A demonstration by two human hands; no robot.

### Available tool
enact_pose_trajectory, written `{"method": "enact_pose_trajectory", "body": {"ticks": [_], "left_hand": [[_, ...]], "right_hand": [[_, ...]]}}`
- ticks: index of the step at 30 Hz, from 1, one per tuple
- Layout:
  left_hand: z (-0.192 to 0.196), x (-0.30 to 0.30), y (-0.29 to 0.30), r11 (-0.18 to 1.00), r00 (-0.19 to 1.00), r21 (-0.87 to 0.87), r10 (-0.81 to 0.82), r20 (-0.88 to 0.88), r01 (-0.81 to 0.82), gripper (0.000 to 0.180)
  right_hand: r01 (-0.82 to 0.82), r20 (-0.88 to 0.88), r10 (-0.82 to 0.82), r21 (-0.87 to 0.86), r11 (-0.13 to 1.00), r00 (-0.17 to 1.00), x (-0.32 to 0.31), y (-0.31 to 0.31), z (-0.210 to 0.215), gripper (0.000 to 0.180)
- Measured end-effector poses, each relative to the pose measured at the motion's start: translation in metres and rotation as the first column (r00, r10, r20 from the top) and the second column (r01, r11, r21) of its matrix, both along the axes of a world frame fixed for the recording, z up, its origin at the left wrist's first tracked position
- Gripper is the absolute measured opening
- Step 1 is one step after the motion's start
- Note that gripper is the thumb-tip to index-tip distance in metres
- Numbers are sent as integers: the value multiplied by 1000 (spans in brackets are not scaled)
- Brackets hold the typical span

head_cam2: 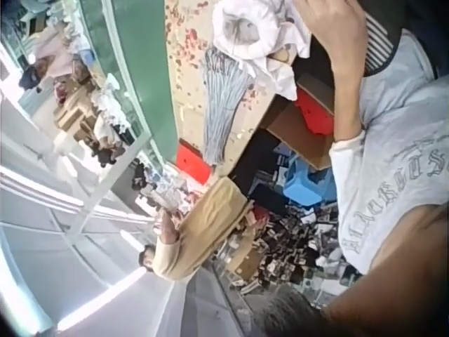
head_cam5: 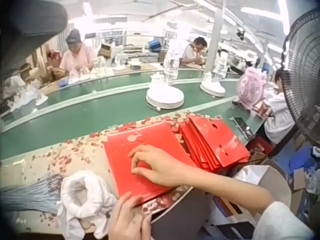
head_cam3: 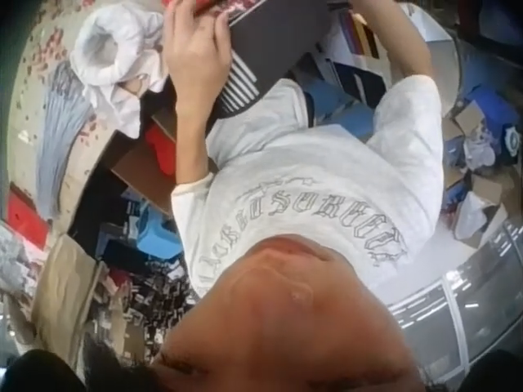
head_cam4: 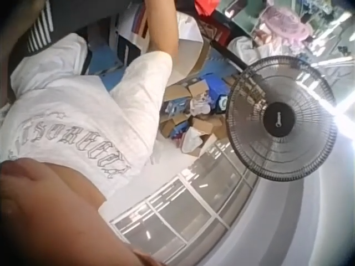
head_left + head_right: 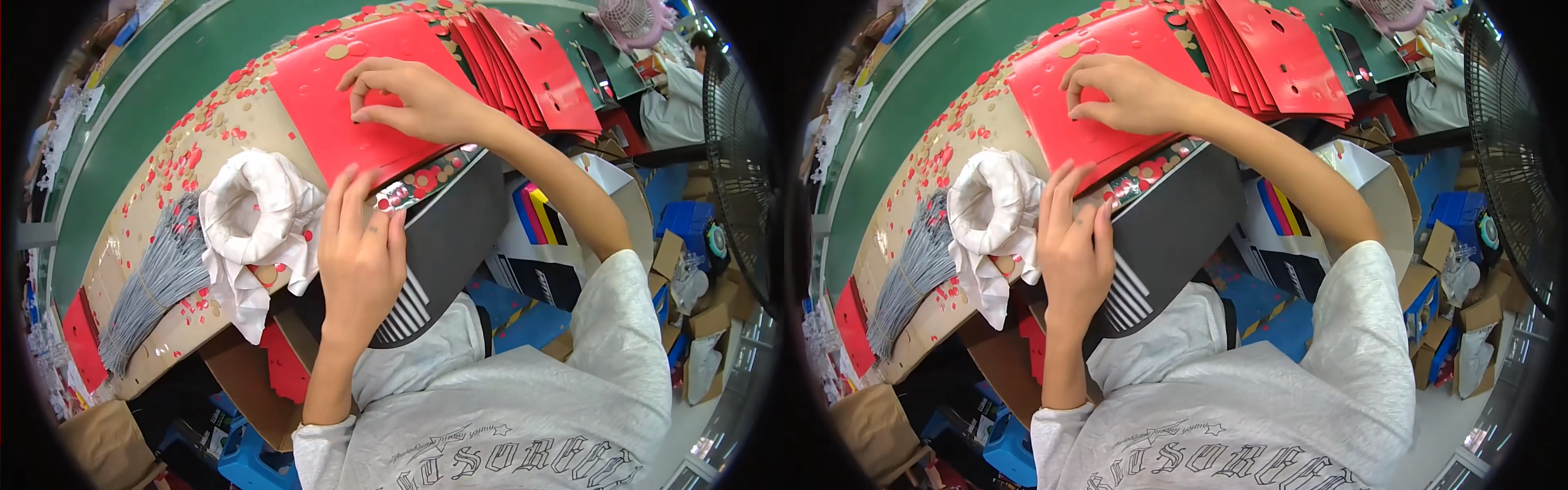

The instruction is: Assembling red plastic folders by attaching black inserts at a factory assembly line.

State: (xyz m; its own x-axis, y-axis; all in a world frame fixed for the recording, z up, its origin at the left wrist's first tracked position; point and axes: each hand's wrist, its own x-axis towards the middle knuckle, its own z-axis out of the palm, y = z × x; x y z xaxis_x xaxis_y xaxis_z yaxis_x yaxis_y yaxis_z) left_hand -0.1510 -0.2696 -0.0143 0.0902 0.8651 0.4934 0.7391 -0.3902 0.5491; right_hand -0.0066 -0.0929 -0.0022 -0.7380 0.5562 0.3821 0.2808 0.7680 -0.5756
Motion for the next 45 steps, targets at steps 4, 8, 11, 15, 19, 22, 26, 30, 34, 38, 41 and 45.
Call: {"method": "enact_pose_trajectory", "body": {"ticks": [4,8,11,15,19,22,26,30,34,38,41,45], "left_hand": [[-17,2,16,998,997,11,62,-46,-61,22],[-28,3,20,998,998,-27,58,-11,-59,24],[-26,3,20,998,996,-14,59,-68,-60,25],[-20,4,23,995,987,-52,73,-144,-81,20],[-19,6,24,995,981,-50,80,-175,-90,22],[-19,5,25,994,979,-53,85,-184,-96,22],[-19,5,27,994,975,-34,97,-198,-105,23],[-18,5,27,993,967,-66,84,-239,-102,25],[-18,6,27,995,970,-52,75,-232,-89,26],[-20,6,27,994,969,-22,97,-228,-105,24],[-20,8,27,994,972,-22,99,-213,-106,23],[-19,8,26,992,973,-14,118,-197,-124,22]], "right_hand": [[34,100,-26,-83,996,995,-9,10,-14,13],[30,171,-3,-158,987,985,-9,8,-5,13],[38,197,5,-210,977,980,-12,11,-1,14],[74,245,-8,-260,963,969,-17,15,2,15],[83,230,-34,-205,975,972,-21,16,-6,14],[108,233,-68,-163,981,970,-24,11,-7,14],[144,158,-134,-53,988,978,-21,9,-13,20],[286,34,-290,98,953,956,-10,10,-22,38],[296,88,-372,451,842,924,-4,14,-40,42],[397,104,-513,512,762,852,-8,24,-41,44],[405,120,-523,495,769,844,-6,28,-39,44],[395,124,-501,467,791,856,-13,30,-39,41]]}}
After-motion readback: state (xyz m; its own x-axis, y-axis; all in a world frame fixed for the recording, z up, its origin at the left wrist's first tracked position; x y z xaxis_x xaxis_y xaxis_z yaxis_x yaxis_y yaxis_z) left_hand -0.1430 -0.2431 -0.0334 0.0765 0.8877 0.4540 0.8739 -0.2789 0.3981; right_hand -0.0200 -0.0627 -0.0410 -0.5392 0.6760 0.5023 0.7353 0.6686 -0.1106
